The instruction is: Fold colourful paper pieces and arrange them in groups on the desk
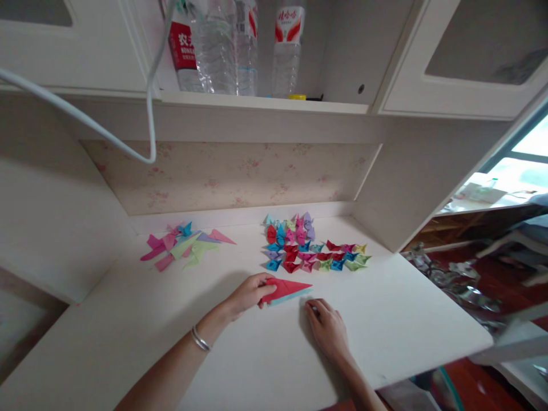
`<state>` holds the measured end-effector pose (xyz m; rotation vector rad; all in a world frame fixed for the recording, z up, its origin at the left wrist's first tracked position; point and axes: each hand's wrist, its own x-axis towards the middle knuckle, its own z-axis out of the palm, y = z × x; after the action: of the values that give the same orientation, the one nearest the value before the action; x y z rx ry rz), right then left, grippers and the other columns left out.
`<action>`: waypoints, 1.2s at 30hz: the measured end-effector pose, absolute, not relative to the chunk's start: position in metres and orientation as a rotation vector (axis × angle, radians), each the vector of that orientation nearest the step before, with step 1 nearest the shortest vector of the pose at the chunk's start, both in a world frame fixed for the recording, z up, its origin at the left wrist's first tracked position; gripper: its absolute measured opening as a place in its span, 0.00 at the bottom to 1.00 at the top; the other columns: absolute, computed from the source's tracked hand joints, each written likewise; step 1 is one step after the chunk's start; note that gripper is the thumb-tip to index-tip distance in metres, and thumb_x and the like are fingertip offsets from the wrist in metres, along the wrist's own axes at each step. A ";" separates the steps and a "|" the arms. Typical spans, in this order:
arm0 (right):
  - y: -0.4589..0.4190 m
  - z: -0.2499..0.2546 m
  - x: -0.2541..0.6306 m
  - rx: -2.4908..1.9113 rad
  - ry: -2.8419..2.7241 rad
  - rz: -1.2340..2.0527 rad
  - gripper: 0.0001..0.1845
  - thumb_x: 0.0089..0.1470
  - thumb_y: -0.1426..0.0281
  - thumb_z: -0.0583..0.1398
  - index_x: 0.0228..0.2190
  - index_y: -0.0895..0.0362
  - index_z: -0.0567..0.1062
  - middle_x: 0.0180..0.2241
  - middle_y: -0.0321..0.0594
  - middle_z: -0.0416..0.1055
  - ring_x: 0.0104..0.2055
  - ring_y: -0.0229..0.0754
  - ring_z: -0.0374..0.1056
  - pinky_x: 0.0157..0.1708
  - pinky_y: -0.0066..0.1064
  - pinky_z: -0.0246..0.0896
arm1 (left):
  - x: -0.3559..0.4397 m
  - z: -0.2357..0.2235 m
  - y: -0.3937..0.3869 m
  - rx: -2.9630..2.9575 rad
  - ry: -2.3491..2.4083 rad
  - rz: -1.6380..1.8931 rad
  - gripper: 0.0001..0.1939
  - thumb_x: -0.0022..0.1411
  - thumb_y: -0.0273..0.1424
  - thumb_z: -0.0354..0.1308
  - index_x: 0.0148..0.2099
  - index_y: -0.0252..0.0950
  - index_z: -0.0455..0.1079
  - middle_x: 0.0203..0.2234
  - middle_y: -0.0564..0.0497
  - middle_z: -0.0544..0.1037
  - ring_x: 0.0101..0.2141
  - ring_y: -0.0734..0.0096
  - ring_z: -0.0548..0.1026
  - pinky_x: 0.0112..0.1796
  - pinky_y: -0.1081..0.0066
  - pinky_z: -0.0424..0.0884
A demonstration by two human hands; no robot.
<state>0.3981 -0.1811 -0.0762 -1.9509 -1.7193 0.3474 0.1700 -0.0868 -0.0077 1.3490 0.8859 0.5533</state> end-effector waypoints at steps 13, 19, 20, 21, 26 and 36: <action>-0.182 -0.074 0.398 -1.944 -1.714 0.322 0.19 0.61 0.59 0.48 0.38 0.50 0.76 0.41 0.37 0.75 0.42 0.42 0.70 0.41 0.33 0.57 | 0.210 -0.017 -0.065 1.594 1.031 0.401 0.16 0.55 0.42 0.54 0.28 0.33 0.72 0.17 0.55 0.69 0.18 0.77 0.65 0.20 0.78 0.59; -0.182 -0.071 0.398 -1.946 -1.717 0.352 0.20 0.61 0.60 0.47 0.39 0.50 0.76 0.42 0.39 0.76 0.43 0.43 0.70 0.43 0.35 0.58 | 0.208 -0.005 -0.046 1.664 1.063 0.219 0.18 0.52 0.42 0.57 0.36 0.33 0.78 0.19 0.54 0.70 0.17 0.79 0.59 0.17 0.77 0.53; -0.181 -0.071 0.398 -1.949 -1.717 0.359 0.20 0.61 0.60 0.47 0.39 0.51 0.76 0.42 0.39 0.75 0.43 0.44 0.70 0.43 0.35 0.58 | 0.208 -0.005 -0.043 1.684 1.059 0.189 0.18 0.52 0.42 0.58 0.38 0.34 0.78 0.19 0.54 0.71 0.16 0.80 0.59 0.17 0.77 0.52; -0.181 -0.071 0.398 -1.952 -1.717 0.366 0.20 0.61 0.60 0.47 0.39 0.51 0.76 0.42 0.40 0.75 0.43 0.44 0.70 0.43 0.35 0.58 | 0.207 -0.006 -0.041 1.705 1.053 0.165 0.18 0.51 0.42 0.58 0.39 0.34 0.78 0.19 0.55 0.71 0.16 0.80 0.58 0.17 0.76 0.51; -0.182 -0.070 0.397 -1.953 -1.718 0.361 0.20 0.61 0.59 0.47 0.38 0.51 0.76 0.41 0.40 0.75 0.43 0.44 0.70 0.42 0.35 0.58 | 0.204 -0.017 -0.030 1.820 1.033 0.079 0.12 0.48 0.36 0.60 0.32 0.34 0.79 0.16 0.54 0.71 0.15 0.78 0.59 0.18 0.75 0.51; -0.182 -0.073 0.398 -1.934 -1.730 0.324 0.20 0.62 0.59 0.47 0.37 0.51 0.76 0.41 0.40 0.76 0.43 0.43 0.70 0.41 0.34 0.58 | 0.212 -0.021 -0.018 2.095 1.035 0.065 0.09 0.45 0.25 0.57 0.27 0.37 0.79 0.15 0.54 0.73 0.19 0.74 0.64 0.24 0.74 0.56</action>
<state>0.3979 -0.1817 -0.0732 -1.9339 -1.7303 0.3244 0.2117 -0.0176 -0.0213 2.0949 1.0349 0.0654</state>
